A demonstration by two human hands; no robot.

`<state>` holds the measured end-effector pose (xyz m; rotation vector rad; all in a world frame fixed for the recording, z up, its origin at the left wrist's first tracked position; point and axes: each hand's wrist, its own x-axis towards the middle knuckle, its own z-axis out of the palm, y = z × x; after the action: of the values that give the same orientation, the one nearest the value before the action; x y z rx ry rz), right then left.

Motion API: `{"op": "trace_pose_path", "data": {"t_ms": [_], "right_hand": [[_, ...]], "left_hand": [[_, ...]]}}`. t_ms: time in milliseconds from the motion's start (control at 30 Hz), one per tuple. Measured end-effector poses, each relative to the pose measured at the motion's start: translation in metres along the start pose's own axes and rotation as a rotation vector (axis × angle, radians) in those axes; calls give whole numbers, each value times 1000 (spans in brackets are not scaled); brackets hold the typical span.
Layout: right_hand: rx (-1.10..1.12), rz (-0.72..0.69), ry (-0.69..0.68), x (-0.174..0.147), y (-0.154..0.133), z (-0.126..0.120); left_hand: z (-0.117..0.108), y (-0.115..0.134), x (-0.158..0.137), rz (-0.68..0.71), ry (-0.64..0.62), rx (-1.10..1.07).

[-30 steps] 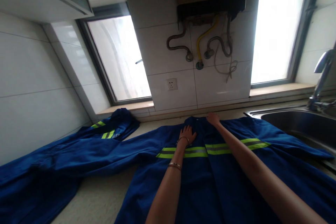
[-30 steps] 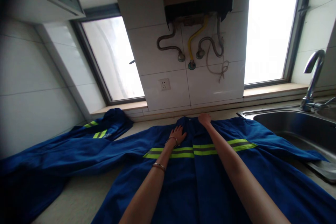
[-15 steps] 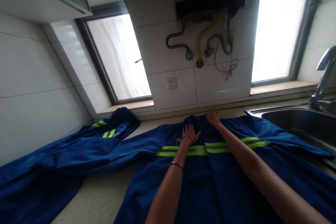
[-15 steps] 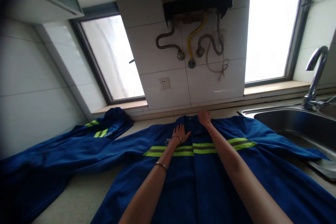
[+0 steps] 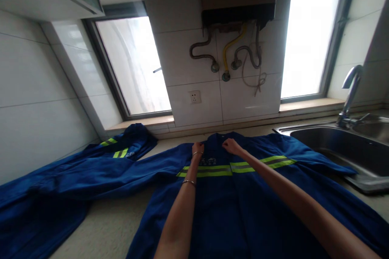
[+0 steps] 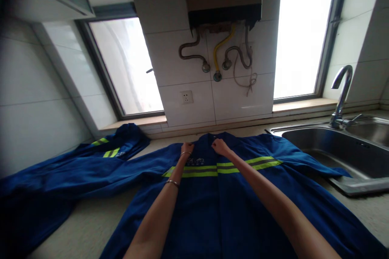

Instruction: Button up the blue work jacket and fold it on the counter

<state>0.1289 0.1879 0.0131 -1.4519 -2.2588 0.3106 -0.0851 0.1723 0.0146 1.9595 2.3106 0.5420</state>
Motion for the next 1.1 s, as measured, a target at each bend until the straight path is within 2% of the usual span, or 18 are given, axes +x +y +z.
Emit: {"op": "trace_pose_path", "data": {"t_ms": [100,200,267,400,533,633,700,800,900,967,1100], "right_hand": [[-31,-35,18,-14,-6,16],[-77,-23,82,-24,-10,23],[-105,-10,109,-27,-13,26],[-115,-20,94,-19,-9,17],[-146,67,146,-3,23,-22],[-211,218,174,-5,63,-51],[-259,335,166,-15,91,-60],[-303,482,150,-33,127,-59],[-299,544,134,-46,149,-52],[-284,560,123,-49,156,-49],[-264,576,121,-46,152,-55]], "left_hand": [[10,8,-8,78,28,15],[21,21,-15,230,49,108],[26,30,-18,309,-19,174],[33,43,-23,306,-202,220],[33,49,-25,260,-206,210],[32,62,-28,265,-178,182],[32,77,-33,323,-173,149],[37,97,-46,439,-237,128],[45,104,-56,485,-325,159],[49,103,-59,499,-326,168],[56,96,-59,527,-248,155]]}}
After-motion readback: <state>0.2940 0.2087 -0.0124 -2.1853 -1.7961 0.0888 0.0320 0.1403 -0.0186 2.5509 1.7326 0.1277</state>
